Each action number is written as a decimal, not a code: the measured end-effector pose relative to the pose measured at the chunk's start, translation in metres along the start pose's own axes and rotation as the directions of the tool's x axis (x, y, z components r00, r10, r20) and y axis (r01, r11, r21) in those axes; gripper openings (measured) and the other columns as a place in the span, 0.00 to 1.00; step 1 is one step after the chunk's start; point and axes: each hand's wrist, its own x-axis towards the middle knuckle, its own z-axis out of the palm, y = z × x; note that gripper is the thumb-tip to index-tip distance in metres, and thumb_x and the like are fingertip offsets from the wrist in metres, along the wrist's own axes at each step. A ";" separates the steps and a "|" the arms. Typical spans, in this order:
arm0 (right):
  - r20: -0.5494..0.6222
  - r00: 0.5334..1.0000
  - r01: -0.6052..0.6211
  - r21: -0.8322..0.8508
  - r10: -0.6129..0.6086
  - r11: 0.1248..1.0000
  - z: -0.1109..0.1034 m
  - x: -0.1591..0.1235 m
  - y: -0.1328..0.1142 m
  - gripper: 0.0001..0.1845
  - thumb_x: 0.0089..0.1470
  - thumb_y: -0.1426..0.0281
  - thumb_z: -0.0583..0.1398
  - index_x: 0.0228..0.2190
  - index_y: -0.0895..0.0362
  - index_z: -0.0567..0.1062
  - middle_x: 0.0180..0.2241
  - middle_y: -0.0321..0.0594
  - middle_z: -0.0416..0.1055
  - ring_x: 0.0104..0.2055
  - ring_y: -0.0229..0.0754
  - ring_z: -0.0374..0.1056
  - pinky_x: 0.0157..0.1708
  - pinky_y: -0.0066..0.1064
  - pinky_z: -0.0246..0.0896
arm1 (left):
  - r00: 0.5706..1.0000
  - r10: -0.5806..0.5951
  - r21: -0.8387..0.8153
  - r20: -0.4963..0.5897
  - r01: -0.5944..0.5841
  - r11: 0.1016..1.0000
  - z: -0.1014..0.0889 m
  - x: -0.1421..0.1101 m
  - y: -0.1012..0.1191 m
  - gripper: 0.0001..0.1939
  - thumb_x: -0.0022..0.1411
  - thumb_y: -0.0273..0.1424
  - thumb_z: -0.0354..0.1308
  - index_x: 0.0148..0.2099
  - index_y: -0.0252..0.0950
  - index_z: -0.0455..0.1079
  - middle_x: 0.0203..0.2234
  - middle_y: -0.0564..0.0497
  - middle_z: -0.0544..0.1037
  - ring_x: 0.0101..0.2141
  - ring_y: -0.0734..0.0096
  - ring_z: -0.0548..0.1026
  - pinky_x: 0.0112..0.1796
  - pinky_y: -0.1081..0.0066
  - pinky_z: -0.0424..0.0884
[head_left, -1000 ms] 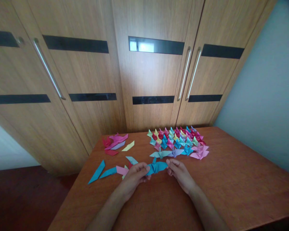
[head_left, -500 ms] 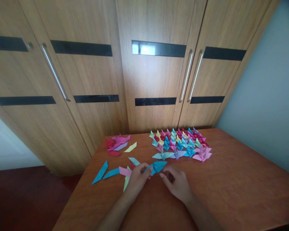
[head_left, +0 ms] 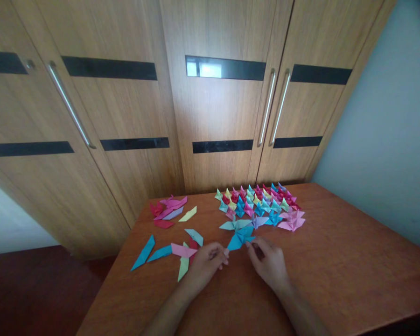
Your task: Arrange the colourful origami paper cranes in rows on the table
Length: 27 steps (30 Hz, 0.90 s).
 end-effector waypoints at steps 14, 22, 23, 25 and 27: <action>-0.052 0.953 -0.265 -0.625 0.300 0.735 -0.055 0.001 0.061 0.13 0.56 0.61 0.53 0.29 0.54 0.72 0.24 0.35 0.71 0.21 0.34 0.64 0.20 0.25 0.39 | 0.999 -0.001 0.029 0.044 0.000 1.000 0.001 -0.002 -0.004 0.15 0.60 0.40 0.52 0.31 0.33 0.69 0.25 0.50 0.74 0.28 0.71 0.71 0.29 0.75 0.65; 0.011 0.907 -0.314 -0.649 0.421 0.693 -0.050 0.000 0.045 0.11 0.57 0.61 0.52 0.31 0.53 0.71 0.26 0.36 0.72 0.23 0.35 0.65 0.21 0.26 0.38 | 0.999 -0.010 0.039 0.051 0.008 0.999 0.001 -0.002 -0.004 0.14 0.59 0.39 0.53 0.31 0.34 0.69 0.25 0.50 0.74 0.28 0.71 0.71 0.29 0.74 0.65; 0.025 0.902 -0.315 -0.645 0.431 0.696 -0.050 -0.001 0.043 0.11 0.57 0.62 0.52 0.31 0.53 0.71 0.26 0.36 0.72 0.23 0.36 0.65 0.21 0.26 0.38 | 0.998 -0.010 0.040 0.055 0.007 0.999 0.000 -0.002 -0.004 0.13 0.59 0.39 0.53 0.31 0.34 0.69 0.25 0.50 0.74 0.28 0.71 0.71 0.29 0.74 0.65; 0.042 0.891 -0.323 -0.641 0.451 0.696 -0.049 -0.002 0.041 0.11 0.57 0.62 0.52 0.31 0.53 0.71 0.26 0.36 0.72 0.23 0.36 0.65 0.21 0.26 0.39 | 0.998 -0.008 0.042 0.064 0.006 0.999 0.000 -0.002 -0.005 0.13 0.59 0.39 0.53 0.31 0.34 0.69 0.26 0.50 0.75 0.29 0.70 0.72 0.30 0.74 0.65; 0.044 0.881 -0.334 -0.648 0.471 0.685 -0.049 0.000 0.041 0.12 0.57 0.61 0.51 0.31 0.53 0.71 0.25 0.36 0.72 0.24 0.37 0.66 0.21 0.26 0.40 | 0.998 -0.006 0.042 0.062 0.004 0.999 0.000 -0.002 -0.007 0.12 0.59 0.38 0.52 0.32 0.34 0.69 0.26 0.50 0.75 0.30 0.70 0.72 0.30 0.74 0.65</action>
